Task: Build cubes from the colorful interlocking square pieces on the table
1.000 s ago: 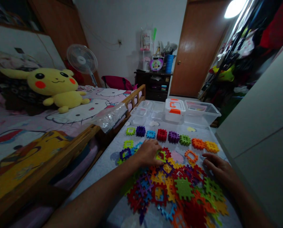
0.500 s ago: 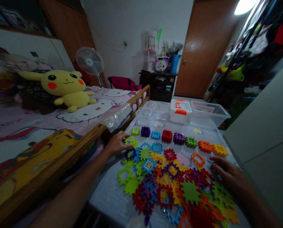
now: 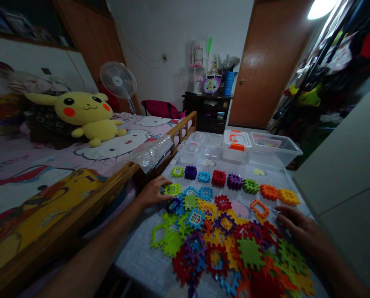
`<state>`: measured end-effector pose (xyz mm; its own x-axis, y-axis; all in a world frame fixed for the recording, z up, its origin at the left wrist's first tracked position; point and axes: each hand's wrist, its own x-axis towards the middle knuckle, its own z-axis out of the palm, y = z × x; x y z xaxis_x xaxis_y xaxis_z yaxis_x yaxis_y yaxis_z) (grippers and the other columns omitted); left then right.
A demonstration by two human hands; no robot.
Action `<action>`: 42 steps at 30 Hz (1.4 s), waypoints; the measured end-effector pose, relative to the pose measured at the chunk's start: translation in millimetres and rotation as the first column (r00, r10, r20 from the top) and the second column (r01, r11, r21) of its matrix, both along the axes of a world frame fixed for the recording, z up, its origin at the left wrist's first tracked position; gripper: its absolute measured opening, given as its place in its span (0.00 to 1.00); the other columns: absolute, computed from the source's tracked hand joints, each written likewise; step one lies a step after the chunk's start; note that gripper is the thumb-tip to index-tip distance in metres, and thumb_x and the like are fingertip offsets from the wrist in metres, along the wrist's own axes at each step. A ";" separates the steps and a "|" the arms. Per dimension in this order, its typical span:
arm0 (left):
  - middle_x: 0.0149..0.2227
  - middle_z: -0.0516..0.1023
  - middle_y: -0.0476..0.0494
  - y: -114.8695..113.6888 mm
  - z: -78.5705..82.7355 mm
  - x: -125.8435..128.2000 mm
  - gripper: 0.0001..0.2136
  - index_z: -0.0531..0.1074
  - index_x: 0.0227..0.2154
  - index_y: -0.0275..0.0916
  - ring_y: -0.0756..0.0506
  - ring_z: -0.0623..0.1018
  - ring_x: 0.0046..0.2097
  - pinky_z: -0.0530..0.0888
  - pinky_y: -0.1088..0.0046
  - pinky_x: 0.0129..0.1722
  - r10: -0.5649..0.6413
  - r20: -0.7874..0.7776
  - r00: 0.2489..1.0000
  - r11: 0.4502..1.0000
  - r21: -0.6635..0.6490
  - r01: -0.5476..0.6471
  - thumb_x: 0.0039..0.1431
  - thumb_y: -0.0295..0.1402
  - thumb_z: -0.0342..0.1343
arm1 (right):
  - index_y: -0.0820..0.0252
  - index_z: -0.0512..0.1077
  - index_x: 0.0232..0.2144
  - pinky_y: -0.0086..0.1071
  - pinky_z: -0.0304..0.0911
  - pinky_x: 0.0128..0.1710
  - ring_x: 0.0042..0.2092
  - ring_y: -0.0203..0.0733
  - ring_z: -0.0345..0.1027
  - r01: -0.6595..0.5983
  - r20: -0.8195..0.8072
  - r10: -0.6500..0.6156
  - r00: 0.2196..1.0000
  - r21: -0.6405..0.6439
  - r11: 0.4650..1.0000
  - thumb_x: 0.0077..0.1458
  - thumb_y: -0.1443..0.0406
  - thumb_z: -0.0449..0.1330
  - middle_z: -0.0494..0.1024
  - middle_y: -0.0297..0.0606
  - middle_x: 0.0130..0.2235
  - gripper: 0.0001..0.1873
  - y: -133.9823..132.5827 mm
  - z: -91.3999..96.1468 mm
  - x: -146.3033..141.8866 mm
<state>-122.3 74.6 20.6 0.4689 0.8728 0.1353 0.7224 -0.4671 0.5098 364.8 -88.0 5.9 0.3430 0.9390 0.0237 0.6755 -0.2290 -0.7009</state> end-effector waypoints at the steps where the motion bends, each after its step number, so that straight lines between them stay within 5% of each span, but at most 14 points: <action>1: 0.42 0.74 0.43 1.4 0.2 1.6 0.24 0.76 0.44 0.40 0.42 0.75 0.42 0.73 0.66 0.44 0.000 -0.003 1.000 1.000 0.008 0.000 0.45 0.47 0.65 | 0.57 0.80 0.37 0.35 0.73 0.36 0.41 0.54 0.78 0.001 0.001 -0.001 1.000 -0.002 1.000 0.44 0.48 0.59 0.84 0.43 0.40 0.24 0.2 -0.6 0.3; 12: 0.45 0.74 0.40 14.1 -6.2 12.8 0.25 0.75 0.46 0.39 0.39 0.74 0.48 0.70 0.64 0.50 -0.049 -0.111 0.993 0.999 -0.003 0.049 0.45 0.45 0.65 | 0.57 0.80 0.37 0.35 0.73 0.38 0.41 0.53 0.78 0.017 -0.005 -0.017 1.000 -0.009 1.000 0.43 0.48 0.59 0.84 0.42 0.40 0.25 -0.4 -1.6 -0.6; 22: 0.43 0.74 0.39 23.6 10.3 20.9 0.23 0.76 0.44 0.37 0.38 0.74 0.47 0.69 0.64 0.50 -0.143 -0.302 0.942 0.990 -0.044 0.136 0.43 0.41 0.64 | 0.56 0.79 0.37 0.35 0.73 0.37 0.41 0.54 0.78 0.010 -0.022 -0.010 1.000 0.008 1.000 0.43 0.49 0.60 0.84 0.42 0.40 0.23 0.6 -1.7 -0.5; 33: 0.43 0.75 0.40 24.1 4.9 15.1 0.21 0.76 0.41 0.39 0.38 0.74 0.48 0.70 0.62 0.51 -0.124 -0.194 0.973 0.988 0.065 0.139 0.43 0.42 0.64 | 0.55 0.80 0.37 0.36 0.73 0.38 0.41 0.53 0.78 0.018 -0.003 -0.018 1.000 0.025 1.000 0.44 0.49 0.60 0.84 0.41 0.40 0.22 -0.8 -6.5 1.5; 42: 0.40 0.74 0.43 81.7 22.9 20.3 0.20 0.76 0.40 0.39 0.41 0.74 0.44 0.69 0.66 0.47 -0.059 -0.200 0.978 0.989 0.121 0.085 0.44 0.44 0.62 | 0.55 0.79 0.38 0.37 0.73 0.39 0.43 0.54 0.78 0.020 0.023 -0.020 1.000 0.003 1.000 0.45 0.48 0.59 0.83 0.41 0.42 0.24 -1.4 -8.3 3.7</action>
<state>-102.0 156.3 43.5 0.5582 0.8172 0.1433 0.7642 -0.5737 0.2948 368.5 -89.4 -2.4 0.3610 0.9319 0.0348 0.6867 -0.2404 -0.6860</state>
